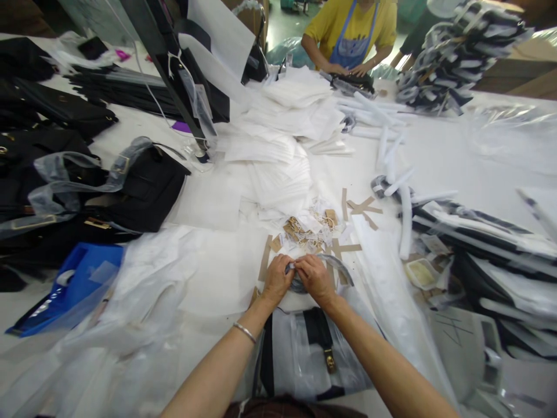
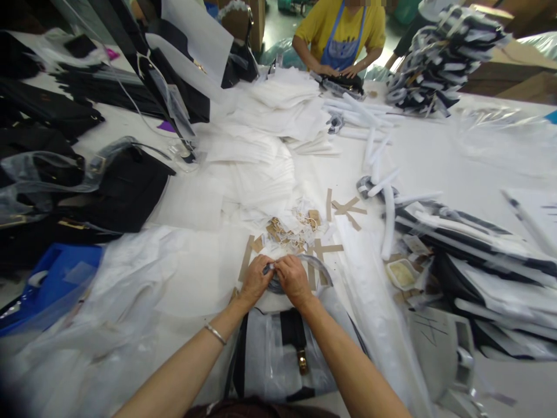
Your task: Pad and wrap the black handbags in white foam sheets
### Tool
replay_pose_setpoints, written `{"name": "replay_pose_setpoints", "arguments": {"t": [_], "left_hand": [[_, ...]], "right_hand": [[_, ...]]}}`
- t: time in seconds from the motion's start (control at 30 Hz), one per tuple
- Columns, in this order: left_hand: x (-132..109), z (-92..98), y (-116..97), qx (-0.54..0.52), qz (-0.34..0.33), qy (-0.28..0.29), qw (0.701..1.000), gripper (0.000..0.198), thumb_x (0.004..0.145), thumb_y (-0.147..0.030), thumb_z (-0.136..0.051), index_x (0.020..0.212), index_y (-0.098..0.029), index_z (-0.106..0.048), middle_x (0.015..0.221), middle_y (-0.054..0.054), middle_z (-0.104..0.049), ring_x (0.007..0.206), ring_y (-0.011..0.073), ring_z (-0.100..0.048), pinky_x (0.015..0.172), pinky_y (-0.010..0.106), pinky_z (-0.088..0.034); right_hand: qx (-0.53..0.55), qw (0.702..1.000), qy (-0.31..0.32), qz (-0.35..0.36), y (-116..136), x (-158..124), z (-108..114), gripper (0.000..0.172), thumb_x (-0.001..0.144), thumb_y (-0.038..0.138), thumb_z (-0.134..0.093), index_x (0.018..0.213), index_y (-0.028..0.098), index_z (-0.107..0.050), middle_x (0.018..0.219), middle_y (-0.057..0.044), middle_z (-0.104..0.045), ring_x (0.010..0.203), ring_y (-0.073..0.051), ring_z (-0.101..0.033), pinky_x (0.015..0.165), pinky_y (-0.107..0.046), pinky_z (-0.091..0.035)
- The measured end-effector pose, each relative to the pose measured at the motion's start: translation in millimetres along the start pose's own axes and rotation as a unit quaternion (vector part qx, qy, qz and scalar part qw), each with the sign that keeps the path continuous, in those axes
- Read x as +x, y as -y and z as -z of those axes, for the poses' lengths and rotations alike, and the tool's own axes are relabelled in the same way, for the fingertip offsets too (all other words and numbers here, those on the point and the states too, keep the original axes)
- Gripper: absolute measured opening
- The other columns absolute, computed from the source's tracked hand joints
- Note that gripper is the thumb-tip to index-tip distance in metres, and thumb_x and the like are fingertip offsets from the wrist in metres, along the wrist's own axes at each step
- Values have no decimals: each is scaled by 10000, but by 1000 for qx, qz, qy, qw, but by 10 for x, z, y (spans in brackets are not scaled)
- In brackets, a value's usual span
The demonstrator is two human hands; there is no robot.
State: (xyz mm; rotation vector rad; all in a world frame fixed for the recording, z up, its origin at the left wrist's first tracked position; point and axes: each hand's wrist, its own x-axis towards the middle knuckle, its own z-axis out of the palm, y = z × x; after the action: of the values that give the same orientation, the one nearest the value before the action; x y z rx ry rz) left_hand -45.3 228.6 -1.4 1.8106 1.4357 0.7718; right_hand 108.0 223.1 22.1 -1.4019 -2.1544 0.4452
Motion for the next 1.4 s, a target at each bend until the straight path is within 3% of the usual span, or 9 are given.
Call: {"name": "replay_pose_setpoints", "arguments": {"t": [0.4,0.53,0.67,0.77,0.87,0.93,1.03,1.17,1.4], "left_hand": [[17,32,9,-39,4,1,999,108,794,-99,-570,795,-205,-593,882,32,-654,903,179,-609,850,321,-486],[22,48,6,-31,-4,-6,999,93,805,-133,-573,744,-203,-572,860,30,-649,889,178,-609,838,316,-485],[47,101,-27,-43,-17,-10,999,114,800,-162,-551,697,-209,-554,827,24,-650,861,177,-617,808,309,-494],[62,134,-25,-77,-33,-10,996,114,798,-238,-530,689,-217,-554,826,32,-662,856,198,-626,822,347,-503],[125,102,75,-89,-22,-3,996,160,767,-371,-551,695,-230,-571,846,21,-683,869,217,-641,844,364,-512],[174,66,148,-86,-12,4,996,210,747,-438,-559,698,-235,-580,888,15,-695,882,230,-649,845,373,-520],[203,59,183,-72,-16,21,997,255,733,-494,-566,671,-247,-573,900,-26,-701,892,238,-656,869,390,-523],[196,99,141,-47,-8,19,999,288,714,-541,-570,658,-259,-572,906,-61,-711,906,247,-653,883,410,-524],[206,100,117,-30,-16,10,999,255,680,-506,-597,663,-252,-587,926,43,-728,909,292,-658,851,413,-536]], "right_hand": [[-58,998,33,-17,33,34,31,168,912,197,-537,867,212,-698,900,-53,-705,907,-183,-600,878,-344,-428],[-58,998,21,-1,166,-50,333,204,911,173,-535,985,246,-710,1039,-51,-722,1020,-193,-619,1029,-424,-384],[-66,989,-95,-87,112,-666,981,203,923,220,-524,1029,251,-695,1037,-51,-729,1029,-196,-642,1057,-448,-398],[-112,940,-196,-258,-64,-1491,1631,215,888,353,-545,979,248,-709,1010,-70,-735,1002,-235,-659,1023,-451,-440],[-108,817,-266,-501,-252,-2402,2207,365,794,496,-548,971,226,-717,1028,-104,-736,999,-297,-665,937,-446,-497],[-64,735,-276,-615,-371,-2910,2457,411,692,532,-603,926,218,-727,978,-110,-747,978,-323,-672,899,-444,-515],[62,671,-287,-681,-536,-3371,2597,427,564,529,-698,843,206,-729,942,-116,-750,983,-325,-672,848,-425,-530],[252,637,-285,-670,-687,-3491,2571,512,508,538,-786,886,198,-728,962,-114,-740,885,-257,-691,771,-372,-535],[240,654,-239,-677,-893,-3447,2567,473,467,528,-800,770,171,-739,793,-69,-716,710,-179,-616,694,-325,-472]]}}
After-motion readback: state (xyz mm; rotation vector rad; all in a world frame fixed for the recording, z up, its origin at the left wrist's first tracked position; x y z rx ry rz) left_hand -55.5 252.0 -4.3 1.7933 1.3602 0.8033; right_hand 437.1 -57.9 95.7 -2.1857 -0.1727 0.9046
